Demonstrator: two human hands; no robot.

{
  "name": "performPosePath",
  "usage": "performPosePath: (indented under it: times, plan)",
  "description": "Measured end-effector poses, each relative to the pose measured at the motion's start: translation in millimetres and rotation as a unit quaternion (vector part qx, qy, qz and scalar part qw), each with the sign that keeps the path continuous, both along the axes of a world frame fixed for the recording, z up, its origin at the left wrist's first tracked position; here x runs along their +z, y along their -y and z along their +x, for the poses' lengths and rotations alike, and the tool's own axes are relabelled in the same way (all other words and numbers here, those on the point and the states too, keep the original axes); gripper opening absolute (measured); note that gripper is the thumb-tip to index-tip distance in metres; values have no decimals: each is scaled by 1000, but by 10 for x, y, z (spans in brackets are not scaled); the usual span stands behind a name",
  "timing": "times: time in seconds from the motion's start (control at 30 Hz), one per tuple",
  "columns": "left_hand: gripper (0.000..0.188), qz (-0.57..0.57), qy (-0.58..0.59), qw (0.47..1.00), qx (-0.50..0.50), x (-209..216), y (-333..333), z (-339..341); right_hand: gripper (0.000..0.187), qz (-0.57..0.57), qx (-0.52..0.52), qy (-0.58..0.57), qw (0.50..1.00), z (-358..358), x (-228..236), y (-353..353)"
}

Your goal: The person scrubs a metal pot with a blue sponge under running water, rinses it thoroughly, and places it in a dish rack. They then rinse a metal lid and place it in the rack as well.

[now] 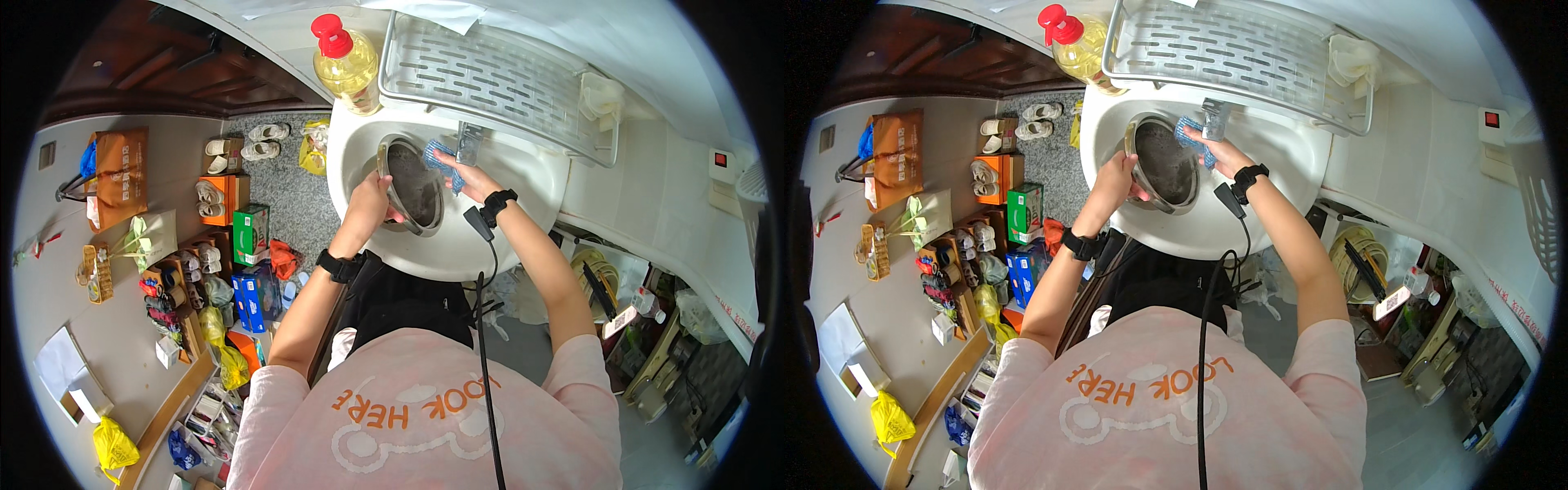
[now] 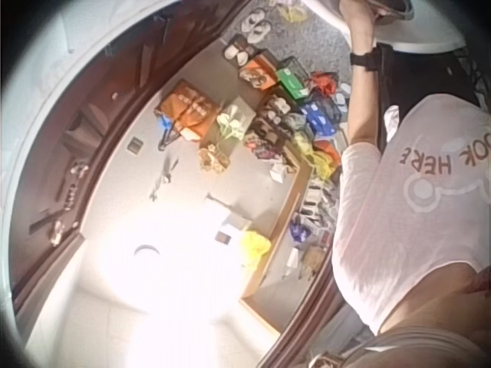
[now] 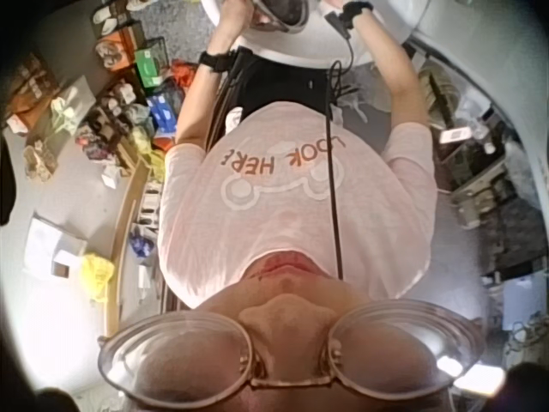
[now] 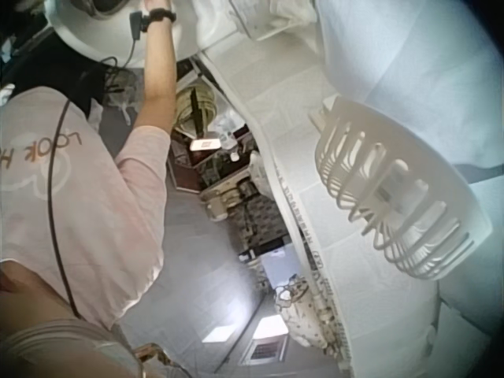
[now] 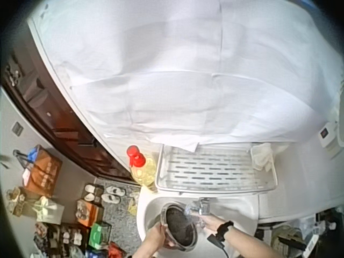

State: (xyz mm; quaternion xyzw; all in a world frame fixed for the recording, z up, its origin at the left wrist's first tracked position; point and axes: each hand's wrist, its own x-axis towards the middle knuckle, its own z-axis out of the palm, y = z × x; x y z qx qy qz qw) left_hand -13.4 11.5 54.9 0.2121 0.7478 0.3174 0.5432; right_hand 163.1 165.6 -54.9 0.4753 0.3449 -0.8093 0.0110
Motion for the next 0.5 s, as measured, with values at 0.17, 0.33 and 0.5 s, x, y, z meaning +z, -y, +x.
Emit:
performPosePath:
  times: [0.17,0.33,0.5]
  plan:
    - [34,6,-37,999,-19,42,51,19,34,19,-75,-81,994,-80,46,-49]
    - [34,1,-39,999,-16,30,86,5,23,-41,-130,-124,983,-112,-11,-19]
    - [32,-6,-57,998,-27,16,91,-3,19,-1,-28,-108,994,-86,15,-27]
